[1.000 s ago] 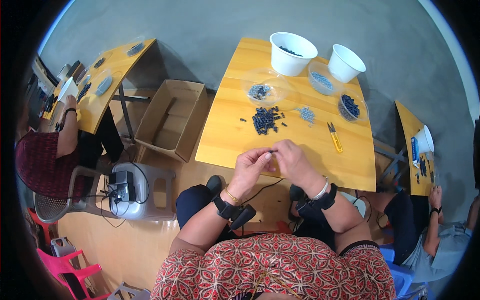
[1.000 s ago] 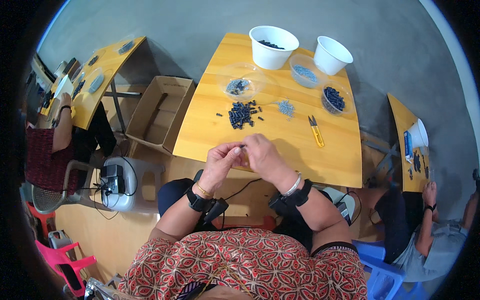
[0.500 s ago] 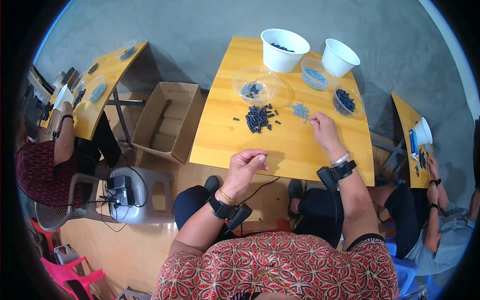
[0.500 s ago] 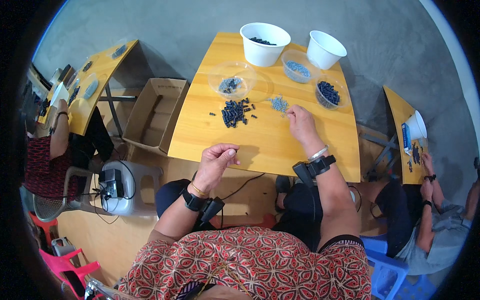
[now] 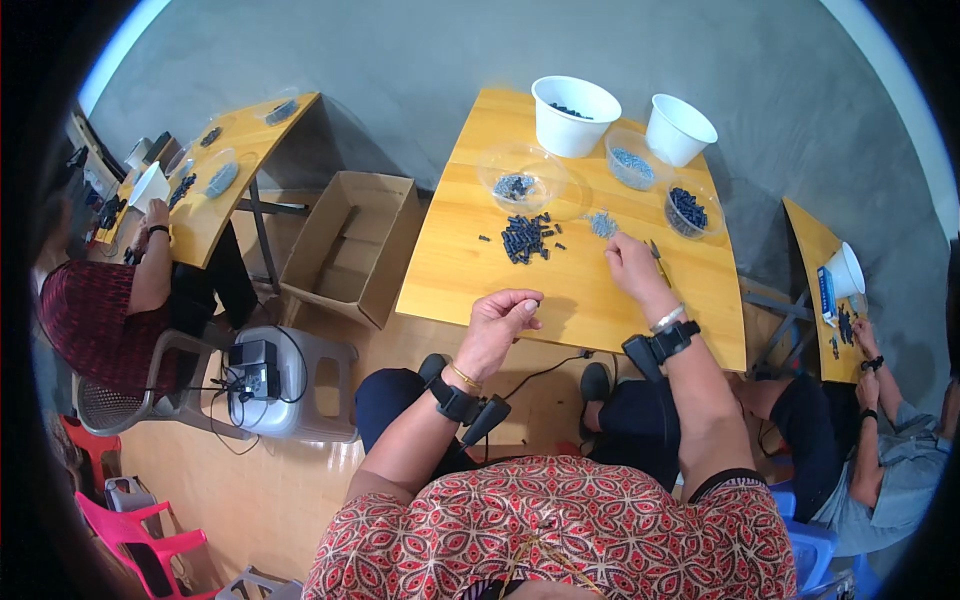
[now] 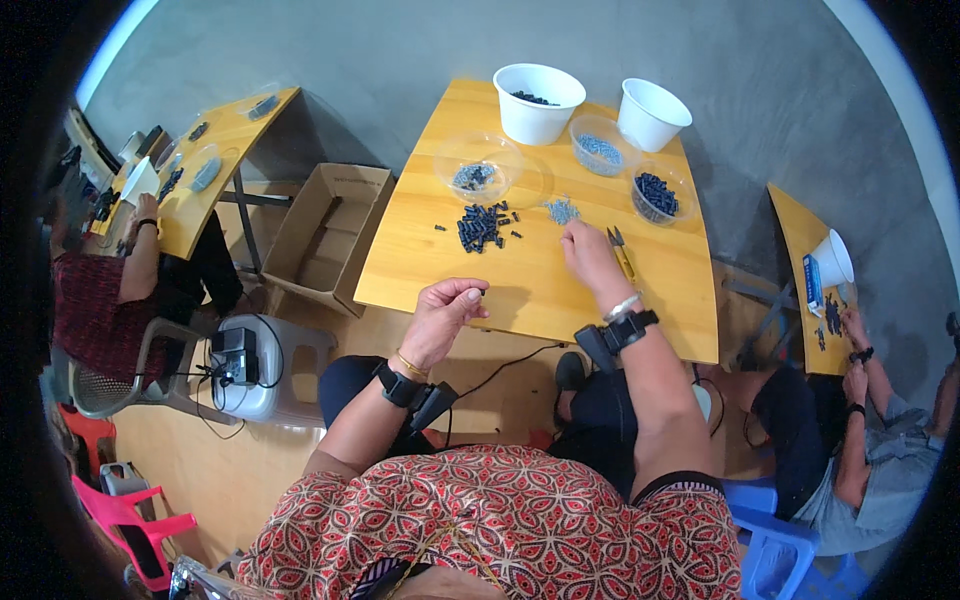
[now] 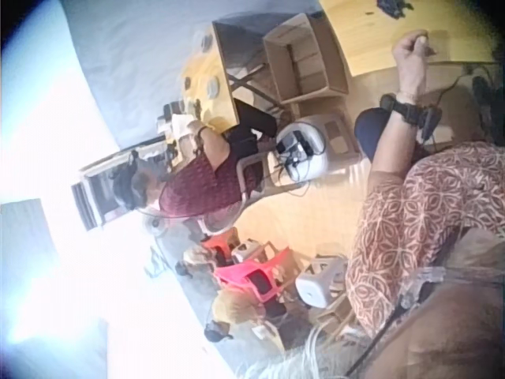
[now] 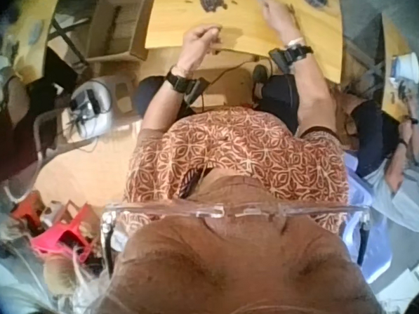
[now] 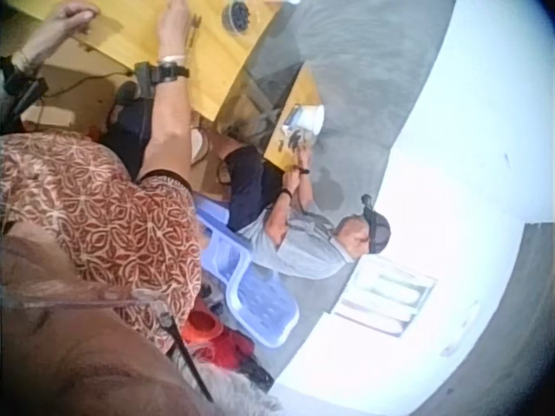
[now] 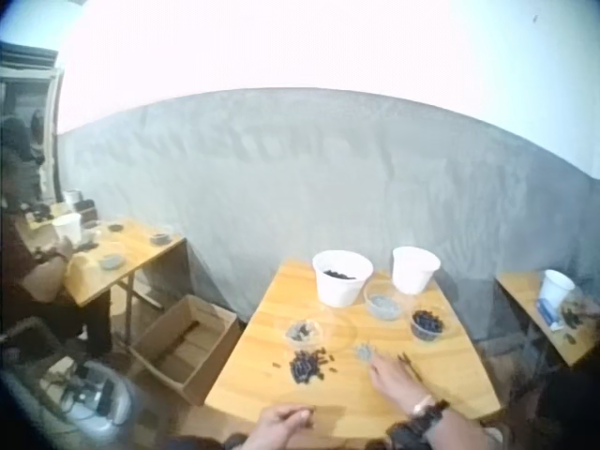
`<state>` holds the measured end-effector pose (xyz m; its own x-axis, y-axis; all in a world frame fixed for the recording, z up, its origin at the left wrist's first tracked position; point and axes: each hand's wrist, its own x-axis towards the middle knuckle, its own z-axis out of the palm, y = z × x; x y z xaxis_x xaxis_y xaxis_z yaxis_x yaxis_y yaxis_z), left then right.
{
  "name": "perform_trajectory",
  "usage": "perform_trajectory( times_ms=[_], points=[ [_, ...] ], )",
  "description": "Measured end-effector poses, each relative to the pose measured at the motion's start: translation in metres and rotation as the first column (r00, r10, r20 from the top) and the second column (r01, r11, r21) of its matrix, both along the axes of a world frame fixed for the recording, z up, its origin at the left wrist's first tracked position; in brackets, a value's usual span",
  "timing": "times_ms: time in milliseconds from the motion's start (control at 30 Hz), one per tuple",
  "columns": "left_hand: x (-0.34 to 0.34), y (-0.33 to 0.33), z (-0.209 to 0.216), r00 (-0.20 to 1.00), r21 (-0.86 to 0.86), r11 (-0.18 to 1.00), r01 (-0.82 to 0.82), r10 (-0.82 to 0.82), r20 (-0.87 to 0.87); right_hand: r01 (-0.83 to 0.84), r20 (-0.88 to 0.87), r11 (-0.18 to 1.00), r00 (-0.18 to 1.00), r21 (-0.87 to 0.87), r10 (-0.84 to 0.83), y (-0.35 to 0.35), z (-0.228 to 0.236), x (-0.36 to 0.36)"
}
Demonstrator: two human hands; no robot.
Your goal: Assembling small black plastic components by hand on a workshop table.
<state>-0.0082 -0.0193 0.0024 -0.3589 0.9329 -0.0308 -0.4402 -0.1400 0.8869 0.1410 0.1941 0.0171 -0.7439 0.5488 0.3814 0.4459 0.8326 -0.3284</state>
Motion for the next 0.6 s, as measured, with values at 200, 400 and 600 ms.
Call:
perform_trajectory(
  times_ms=[200, 400, 600],
  points=[
    [0.016, -0.02, 0.041, 0.999, 0.066, 0.997, 0.034, -0.035, 0.005, -0.26, -0.402, 0.763, 0.916, -0.592, 0.0, -0.088, 0.055, 0.016],
    [0.045, -0.044, 0.074, 0.995, 0.176, 0.979, 0.101, -0.1, -0.013, -0.581, -0.657, 0.512, 0.753, -0.633, 0.041, -0.149, 0.095, 0.048],
    [0.066, -0.068, 0.096, 0.992, 0.274, 0.954, 0.124, -0.118, -0.036, -0.732, -0.754, 0.253, 0.656, -0.632, 0.014, -0.183, 0.11, 0.071]
  ],
)
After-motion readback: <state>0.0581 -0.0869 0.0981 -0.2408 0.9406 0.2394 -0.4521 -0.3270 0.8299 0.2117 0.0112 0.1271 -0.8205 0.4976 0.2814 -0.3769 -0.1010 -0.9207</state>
